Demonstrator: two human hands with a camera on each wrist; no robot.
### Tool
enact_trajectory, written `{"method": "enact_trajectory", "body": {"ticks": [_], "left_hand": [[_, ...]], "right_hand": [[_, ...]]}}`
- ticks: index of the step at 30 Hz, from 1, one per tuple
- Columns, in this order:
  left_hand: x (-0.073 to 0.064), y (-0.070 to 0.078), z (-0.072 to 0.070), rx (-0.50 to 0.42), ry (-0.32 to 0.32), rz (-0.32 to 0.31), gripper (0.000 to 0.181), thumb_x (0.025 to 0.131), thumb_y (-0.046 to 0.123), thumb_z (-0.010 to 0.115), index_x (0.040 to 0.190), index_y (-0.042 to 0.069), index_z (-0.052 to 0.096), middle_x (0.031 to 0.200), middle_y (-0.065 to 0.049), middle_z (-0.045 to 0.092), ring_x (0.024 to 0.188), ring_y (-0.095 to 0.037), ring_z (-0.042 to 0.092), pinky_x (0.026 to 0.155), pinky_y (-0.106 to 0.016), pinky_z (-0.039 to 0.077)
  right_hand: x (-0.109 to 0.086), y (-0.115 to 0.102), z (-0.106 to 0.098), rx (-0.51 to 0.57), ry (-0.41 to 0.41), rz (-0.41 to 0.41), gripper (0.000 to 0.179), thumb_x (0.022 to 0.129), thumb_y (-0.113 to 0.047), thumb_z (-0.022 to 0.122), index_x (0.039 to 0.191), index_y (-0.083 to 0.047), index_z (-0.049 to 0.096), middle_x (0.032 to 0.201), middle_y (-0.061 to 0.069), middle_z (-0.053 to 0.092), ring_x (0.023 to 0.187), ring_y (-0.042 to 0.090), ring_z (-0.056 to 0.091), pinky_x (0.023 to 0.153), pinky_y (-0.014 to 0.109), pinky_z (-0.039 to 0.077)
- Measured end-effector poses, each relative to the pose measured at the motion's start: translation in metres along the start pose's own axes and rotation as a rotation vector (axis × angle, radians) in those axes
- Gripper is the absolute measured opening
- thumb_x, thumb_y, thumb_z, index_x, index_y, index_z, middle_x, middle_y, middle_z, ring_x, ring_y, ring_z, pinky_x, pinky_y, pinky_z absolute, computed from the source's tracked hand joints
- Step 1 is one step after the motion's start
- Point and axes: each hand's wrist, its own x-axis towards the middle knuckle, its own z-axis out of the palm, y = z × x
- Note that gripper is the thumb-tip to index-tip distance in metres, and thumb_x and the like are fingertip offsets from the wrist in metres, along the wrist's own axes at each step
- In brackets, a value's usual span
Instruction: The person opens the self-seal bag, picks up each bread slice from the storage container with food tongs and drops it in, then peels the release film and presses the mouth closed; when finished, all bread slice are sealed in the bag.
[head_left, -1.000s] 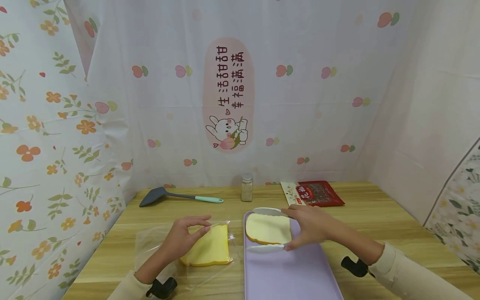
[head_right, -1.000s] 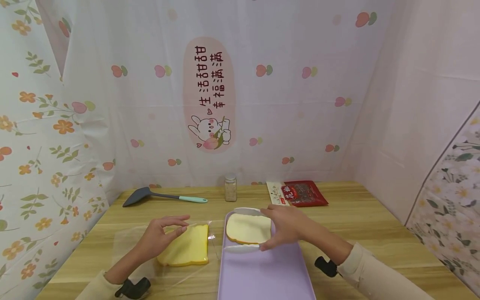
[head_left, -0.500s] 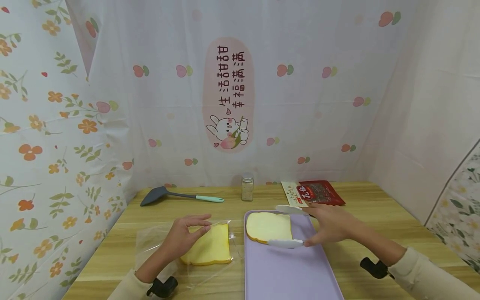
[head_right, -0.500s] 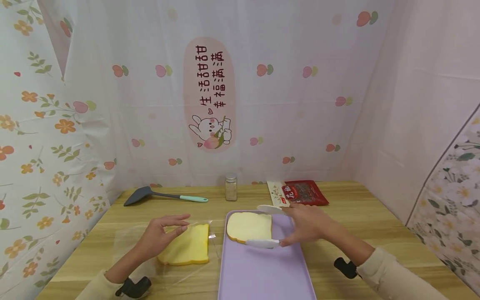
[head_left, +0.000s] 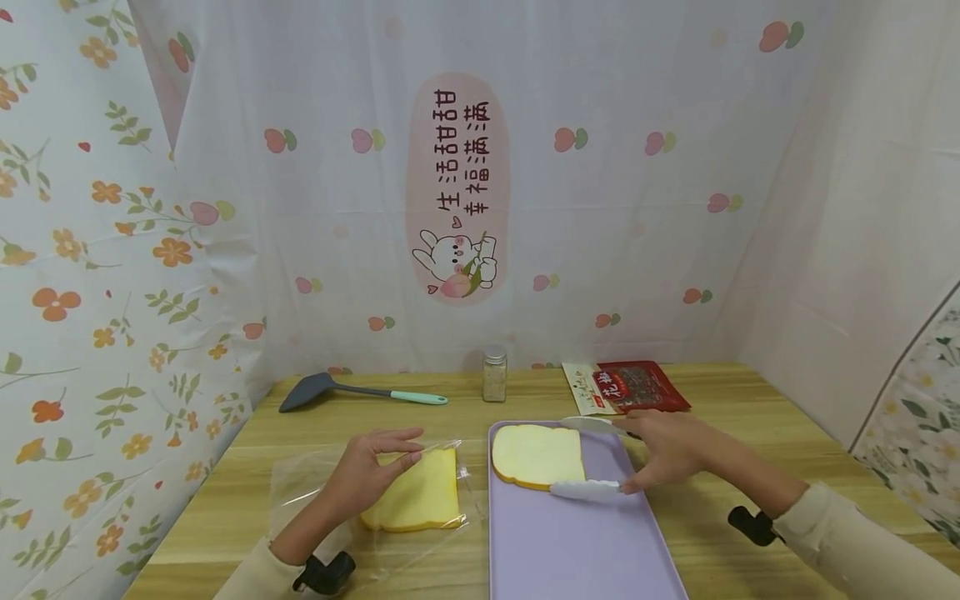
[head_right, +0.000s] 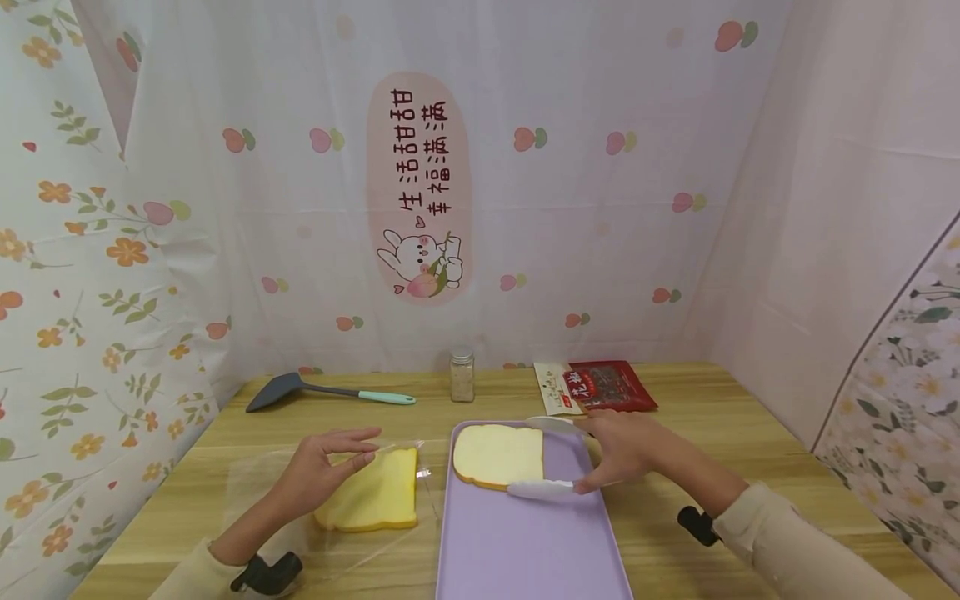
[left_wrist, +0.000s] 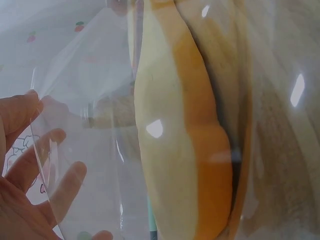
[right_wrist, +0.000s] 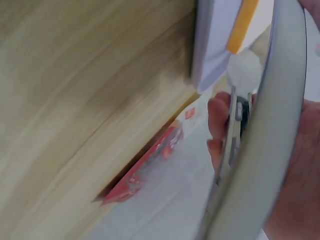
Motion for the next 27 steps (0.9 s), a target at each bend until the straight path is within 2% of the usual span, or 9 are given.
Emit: {"method": "enact_trajectory", "body": {"ticks": [5,9,13,18,24,27], "left_hand": [[0.000,0.001,-0.002,-0.010,0.002,0.001,0.017,0.089,0.013,0.075,0.103,0.005,0.078,0.123,-0.005,0.069,0.118,-0.033,0.061,0.097,-0.057,0.046],[-0.001,0.000,-0.003,-0.010,0.009,0.011,0.018,0.089,0.016,0.075,0.104,0.007,0.079,0.124,-0.005,0.069,0.119,-0.033,0.061,0.097,-0.058,0.046],[-0.001,-0.001,-0.003,-0.010,0.011,0.026,0.017,0.088,0.016,0.075,0.103,0.008,0.079,0.123,-0.005,0.069,0.119,-0.033,0.061,0.095,-0.056,0.048],[-0.001,-0.001,-0.004,-0.016,-0.011,0.023,0.016,0.088,0.012,0.075,0.102,0.005,0.079,0.123,-0.006,0.069,0.118,-0.034,0.061,0.095,-0.058,0.047],[-0.003,-0.002,-0.003,-0.029,-0.032,0.004,0.017,0.089,0.015,0.074,0.102,0.005,0.079,0.124,-0.005,0.069,0.119,-0.034,0.061,0.096,-0.059,0.047],[-0.004,-0.002,-0.004,-0.028,-0.022,0.013,0.016,0.089,0.013,0.075,0.102,0.005,0.078,0.123,-0.005,0.069,0.118,-0.034,0.061,0.096,-0.059,0.046]], "right_hand": [[0.009,0.003,-0.003,0.047,-0.065,-0.046,0.102,0.069,-0.066,0.077,0.139,0.003,0.051,0.137,0.021,0.055,0.125,0.042,0.052,0.095,0.061,0.046],[0.014,0.005,-0.005,0.092,-0.088,-0.044,0.103,0.066,-0.063,0.081,0.141,0.001,0.050,0.143,0.024,0.049,0.131,0.046,0.046,0.098,0.065,0.042],[0.015,0.008,-0.005,0.131,-0.080,-0.049,0.101,0.067,-0.063,0.080,0.143,-0.002,0.051,0.145,0.024,0.048,0.131,0.047,0.044,0.098,0.066,0.042],[0.017,0.012,-0.004,0.155,-0.037,-0.086,0.094,0.069,-0.061,0.080,0.138,-0.002,0.057,0.141,0.026,0.051,0.128,0.048,0.047,0.097,0.066,0.042],[0.018,0.019,0.002,0.189,-0.005,-0.103,0.087,0.070,-0.061,0.080,0.134,-0.005,0.062,0.139,0.022,0.055,0.130,0.048,0.046,0.099,0.065,0.041],[0.016,0.022,0.006,0.200,0.023,-0.131,0.085,0.071,-0.060,0.081,0.133,-0.005,0.063,0.137,0.019,0.058,0.129,0.046,0.048,0.098,0.063,0.043]]}}
